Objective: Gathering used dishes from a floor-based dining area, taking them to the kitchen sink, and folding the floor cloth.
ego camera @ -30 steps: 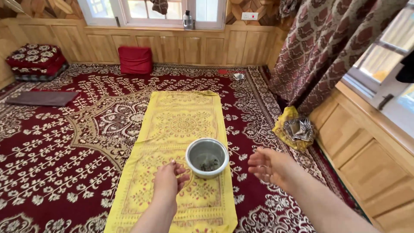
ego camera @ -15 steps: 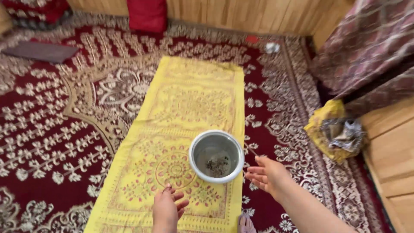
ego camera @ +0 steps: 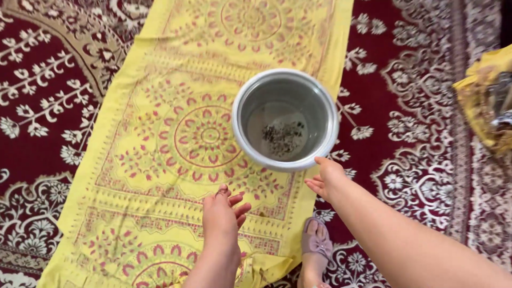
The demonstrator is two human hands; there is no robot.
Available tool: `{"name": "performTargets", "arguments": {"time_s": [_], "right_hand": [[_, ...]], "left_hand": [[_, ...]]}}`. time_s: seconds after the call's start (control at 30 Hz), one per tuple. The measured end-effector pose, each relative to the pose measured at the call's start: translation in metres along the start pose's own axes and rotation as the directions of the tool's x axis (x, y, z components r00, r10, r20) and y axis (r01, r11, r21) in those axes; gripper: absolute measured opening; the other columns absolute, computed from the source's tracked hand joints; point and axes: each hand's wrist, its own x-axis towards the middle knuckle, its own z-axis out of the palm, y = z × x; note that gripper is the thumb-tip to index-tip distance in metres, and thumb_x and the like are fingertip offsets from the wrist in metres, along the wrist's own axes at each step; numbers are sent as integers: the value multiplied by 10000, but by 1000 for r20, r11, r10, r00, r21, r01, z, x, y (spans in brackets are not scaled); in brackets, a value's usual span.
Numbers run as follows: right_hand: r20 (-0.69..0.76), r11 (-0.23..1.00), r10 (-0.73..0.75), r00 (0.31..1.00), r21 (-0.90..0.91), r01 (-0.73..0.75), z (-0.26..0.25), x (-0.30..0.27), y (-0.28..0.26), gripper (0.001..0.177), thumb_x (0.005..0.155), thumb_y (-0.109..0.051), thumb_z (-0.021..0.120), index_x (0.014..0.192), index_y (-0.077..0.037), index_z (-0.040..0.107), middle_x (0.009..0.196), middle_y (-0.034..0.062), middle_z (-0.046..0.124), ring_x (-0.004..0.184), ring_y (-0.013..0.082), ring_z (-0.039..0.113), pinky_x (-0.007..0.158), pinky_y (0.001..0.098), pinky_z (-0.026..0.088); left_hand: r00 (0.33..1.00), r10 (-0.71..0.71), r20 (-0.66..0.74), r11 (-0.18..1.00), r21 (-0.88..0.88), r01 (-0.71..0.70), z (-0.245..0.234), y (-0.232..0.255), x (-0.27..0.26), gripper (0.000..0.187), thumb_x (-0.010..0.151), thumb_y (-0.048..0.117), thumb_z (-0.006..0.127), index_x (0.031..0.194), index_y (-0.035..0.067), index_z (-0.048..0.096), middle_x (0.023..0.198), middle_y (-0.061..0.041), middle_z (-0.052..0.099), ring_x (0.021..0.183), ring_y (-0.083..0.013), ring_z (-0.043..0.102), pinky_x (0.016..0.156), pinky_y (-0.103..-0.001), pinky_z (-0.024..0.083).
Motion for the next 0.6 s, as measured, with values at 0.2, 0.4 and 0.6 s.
{"name": "performTargets", "arguments": {"time_s": [0.2,0.4,0.6], "right_hand": [[45,987,100,994,125,-104,-1,119,28,629,1054,-389,536,1582,-144,295,1554,275,266,1319,436,462,1079,482,489],[147,901,45,988,421,-104,16,103,8,509,980,-224,590,1400,43,482,1475,210,577,1330,342,602,1056,468,532],[-147,941,-214,966,235,245,49,45,-14,393,888,-7,689,1253,48,554,1283,162,603,1137,301,654,923,490,633]], "left_hand": [[995,-64,-71,996,-64,60,-19,-35,32,295,1014,352,501,1184,113,526,1063,-85,655,790,-198,658,682,-325,489],[993,-103,-58,993,-61,99,-30,-41,57,261,1013,267,472,1195,109,571,1072,-97,661,790,-217,676,692,-337,533],[993,-107,-59,988,-115,100,-20,-20,36,249,1017,233,464,1197,92,562,1087,-94,635,814,-217,672,701,-336,529]]}}
